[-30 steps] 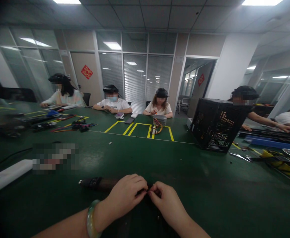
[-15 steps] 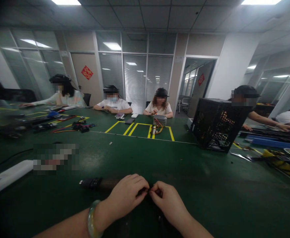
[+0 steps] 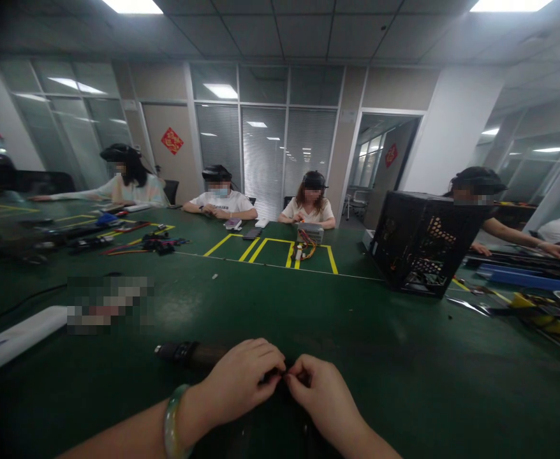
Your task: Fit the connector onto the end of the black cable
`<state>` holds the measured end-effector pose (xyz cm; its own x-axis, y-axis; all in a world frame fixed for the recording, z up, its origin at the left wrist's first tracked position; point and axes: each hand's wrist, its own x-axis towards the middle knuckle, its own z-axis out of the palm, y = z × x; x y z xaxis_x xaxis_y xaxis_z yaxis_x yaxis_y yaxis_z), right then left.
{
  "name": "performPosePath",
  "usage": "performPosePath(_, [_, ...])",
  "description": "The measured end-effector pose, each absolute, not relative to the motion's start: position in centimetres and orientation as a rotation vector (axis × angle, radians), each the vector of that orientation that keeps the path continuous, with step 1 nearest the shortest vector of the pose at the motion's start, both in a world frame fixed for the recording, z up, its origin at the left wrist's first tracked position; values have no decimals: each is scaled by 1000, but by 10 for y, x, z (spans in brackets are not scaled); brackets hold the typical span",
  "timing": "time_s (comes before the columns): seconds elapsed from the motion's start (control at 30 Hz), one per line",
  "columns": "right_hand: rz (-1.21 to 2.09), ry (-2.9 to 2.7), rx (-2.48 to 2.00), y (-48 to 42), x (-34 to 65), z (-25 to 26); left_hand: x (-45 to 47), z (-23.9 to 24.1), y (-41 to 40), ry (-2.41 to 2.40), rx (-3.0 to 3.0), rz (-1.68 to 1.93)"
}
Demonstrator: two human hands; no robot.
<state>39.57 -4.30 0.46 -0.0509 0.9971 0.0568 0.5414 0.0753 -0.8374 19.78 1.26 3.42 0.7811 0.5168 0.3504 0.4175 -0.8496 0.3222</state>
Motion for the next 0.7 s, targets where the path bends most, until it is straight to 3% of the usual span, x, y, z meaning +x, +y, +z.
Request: performPosePath(0.7, [954,-1622,-1522,-41,397,3,201,33,7,836,2737,666])
